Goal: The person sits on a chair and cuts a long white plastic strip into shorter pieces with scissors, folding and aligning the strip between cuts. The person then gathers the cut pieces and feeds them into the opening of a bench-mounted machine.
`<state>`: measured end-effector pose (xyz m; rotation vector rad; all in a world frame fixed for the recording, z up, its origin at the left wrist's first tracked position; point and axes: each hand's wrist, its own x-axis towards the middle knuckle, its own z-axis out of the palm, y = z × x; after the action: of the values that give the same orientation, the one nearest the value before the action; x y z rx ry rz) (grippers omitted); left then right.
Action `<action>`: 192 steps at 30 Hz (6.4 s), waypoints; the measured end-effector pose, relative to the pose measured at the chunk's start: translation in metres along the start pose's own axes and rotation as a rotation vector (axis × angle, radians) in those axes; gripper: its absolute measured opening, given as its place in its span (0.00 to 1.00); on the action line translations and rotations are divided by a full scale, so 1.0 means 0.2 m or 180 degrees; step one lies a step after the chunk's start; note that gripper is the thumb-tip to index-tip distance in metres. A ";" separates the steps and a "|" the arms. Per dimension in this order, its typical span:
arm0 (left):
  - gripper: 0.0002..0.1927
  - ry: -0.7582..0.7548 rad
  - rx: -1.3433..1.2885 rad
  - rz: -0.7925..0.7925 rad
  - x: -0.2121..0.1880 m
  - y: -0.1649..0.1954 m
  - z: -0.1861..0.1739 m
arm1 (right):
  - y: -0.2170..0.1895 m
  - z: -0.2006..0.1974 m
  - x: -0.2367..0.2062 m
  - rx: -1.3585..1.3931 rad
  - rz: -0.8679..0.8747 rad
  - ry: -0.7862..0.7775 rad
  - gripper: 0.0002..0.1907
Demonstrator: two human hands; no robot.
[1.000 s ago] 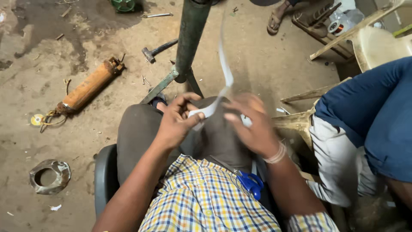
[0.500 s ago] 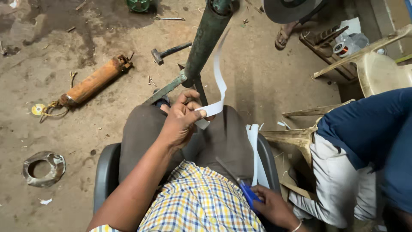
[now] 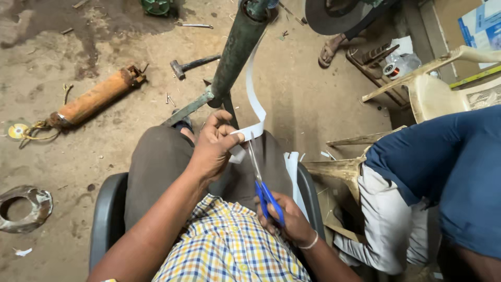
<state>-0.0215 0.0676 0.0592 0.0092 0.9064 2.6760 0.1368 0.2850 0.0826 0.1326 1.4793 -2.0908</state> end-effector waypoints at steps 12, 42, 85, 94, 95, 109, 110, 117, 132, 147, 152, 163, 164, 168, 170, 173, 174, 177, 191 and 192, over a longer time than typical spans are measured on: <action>0.28 0.0166 0.0461 -0.0125 -0.02 -0.04 0.03 | 0.02 0.02 0.04 -0.0119 0.0068 0.0447 0.21; 0.44 -0.0299 0.1464 0.0113 -0.11 0.11 0.07 | -0.26 0.00 -0.22 -0.4576 -0.0086 0.0657 0.15; 0.38 -0.0621 0.2797 0.0497 -0.19 -0.03 0.20 | -0.19 0.00 0.30 -0.0670 -0.1639 0.1321 0.06; 0.35 -0.0294 0.2355 0.0285 -0.14 0.00 0.05 | -0.19 -0.21 -0.08 -0.1468 -0.1535 0.2812 0.11; 0.34 -0.0327 0.2294 0.0233 -0.13 -0.01 0.03 | -0.15 -0.24 -0.12 -0.1769 -0.1315 0.3013 0.10; 0.27 -0.2914 0.3741 0.1484 -0.04 -0.31 0.31 | 0.06 -0.29 -0.30 -0.1376 -0.1104 0.2255 0.08; 0.27 -0.3042 0.3690 0.1387 -0.04 -0.32 0.32 | 0.05 -0.28 -0.29 -0.1249 -0.1056 0.2200 0.08; 0.19 -0.2975 0.3657 0.0817 -0.08 -0.42 0.31 | 0.06 -0.28 -0.24 -0.0680 -0.0848 0.2108 0.06; 0.05 -0.1073 0.3680 0.1353 0.05 -0.30 0.18 | -0.03 -0.13 -0.37 -0.3316 -0.0718 0.3593 0.09; 0.07 -0.0176 0.3273 0.0850 -0.02 -0.08 0.13 | 0.15 0.02 -0.42 -0.4867 0.0900 0.2078 0.10; 0.06 -0.0567 0.3553 0.0924 -0.06 -0.02 0.17 | -0.08 0.05 -0.38 -0.4951 0.1722 0.1606 0.24; 0.05 -0.0966 0.3120 0.0692 -0.17 0.25 0.29 | -0.42 0.06 0.23 -0.3242 -0.2354 0.1206 0.08; 0.05 -0.0813 0.2736 0.0759 -0.17 0.25 0.29 | -0.41 0.06 0.28 -0.2535 -0.2162 0.1446 0.08; 0.05 -0.0819 0.1835 0.0601 -0.10 0.21 0.22 | -0.38 0.07 0.40 -0.0976 -0.1583 0.1764 0.10; 0.05 -0.0808 0.1684 0.0542 -0.06 0.12 0.22 | -0.35 0.07 0.43 -0.0994 -0.1560 0.1692 0.10; 0.06 -0.0498 0.1155 0.0393 -0.02 0.01 0.23 | -0.31 0.09 0.45 -0.1162 -0.1632 0.1584 0.10; 0.06 -0.0352 0.0923 0.0331 0.00 -0.01 0.25 | -0.30 0.09 0.46 -0.1139 -0.1671 0.1520 0.10; 0.07 -0.0279 0.0792 0.0589 0.01 -0.04 0.30 | -0.28 0.10 0.50 -0.0841 -0.2084 0.1282 0.09; 0.15 -0.0539 0.1694 -0.0178 0.03 0.10 0.29 | -0.52 0.05 0.40 -0.1983 -0.2111 0.1591 0.21; 0.14 -0.0498 0.1983 -0.0158 0.03 0.11 0.29 | -0.58 0.02 0.37 -0.2128 -0.2306 0.1669 0.18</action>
<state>-0.0267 0.0877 0.1183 0.3236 1.6105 2.2030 0.0181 0.2797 0.1526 -0.1526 2.8005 -1.9938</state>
